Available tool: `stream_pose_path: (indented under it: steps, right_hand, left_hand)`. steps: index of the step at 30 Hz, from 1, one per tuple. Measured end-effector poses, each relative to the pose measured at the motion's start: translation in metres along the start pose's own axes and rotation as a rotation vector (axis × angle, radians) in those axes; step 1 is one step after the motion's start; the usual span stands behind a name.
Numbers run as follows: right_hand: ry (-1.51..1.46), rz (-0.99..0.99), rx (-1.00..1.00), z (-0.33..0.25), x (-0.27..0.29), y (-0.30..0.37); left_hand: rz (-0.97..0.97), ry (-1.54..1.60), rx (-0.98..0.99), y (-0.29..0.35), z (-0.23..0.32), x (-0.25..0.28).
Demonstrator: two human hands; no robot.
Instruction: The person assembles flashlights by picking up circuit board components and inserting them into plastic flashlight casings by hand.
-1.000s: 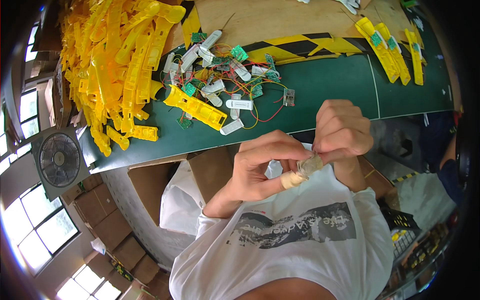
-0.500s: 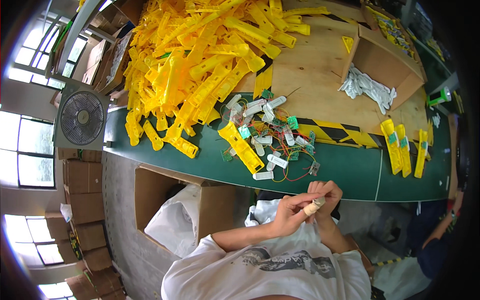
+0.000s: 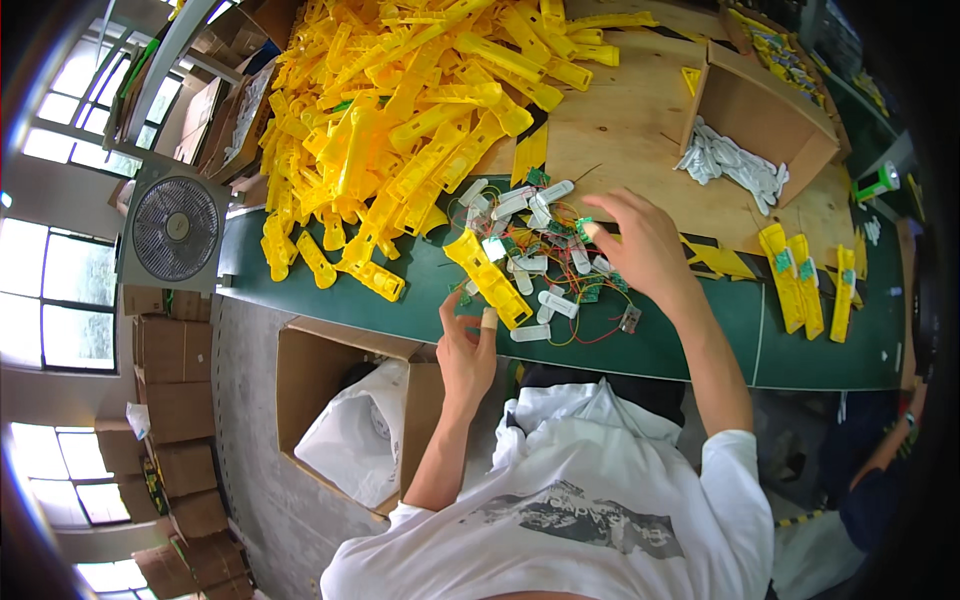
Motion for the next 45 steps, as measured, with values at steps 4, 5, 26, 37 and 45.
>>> stream_pose_path:
  steps: [4, 5, 26, 37, 45]
  right_hand:
    - [0.089, -0.181, 0.187, 0.040, -0.059, -0.055]
    - [0.114, -0.306, 0.258, 0.038, -0.071, -0.061]
    - [-0.837, -0.061, -0.599, 0.104, 0.016, 0.063]
    - [-1.921, 0.648, -0.236, 0.053, -0.024, 0.128]
    - [-0.943, 0.618, -0.115, 0.013, -0.046, 0.133]
  left_hand:
    - [-0.064, -0.045, 0.038, -0.012, 0.007, -0.024]
    - [-0.038, -0.025, 0.052, -0.016, 0.004, -0.027]
    - [-0.044, 0.258, 0.034, -0.019, 0.021, -0.046]
    - [-0.511, 1.340, 0.120, -0.001, 0.052, -0.064]
    - [-0.495, 1.065, 0.148, 0.022, 0.077, -0.097]
Point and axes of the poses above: each hand's wrist, its own y-axis away from the middle knuckle, its own x-axis out of the back of the hand, z = x × y, the point moved 6 cm from there along -y, towards the middle knuckle, and after that the axes turned 10 degrees about x, right-handed, at the moved point
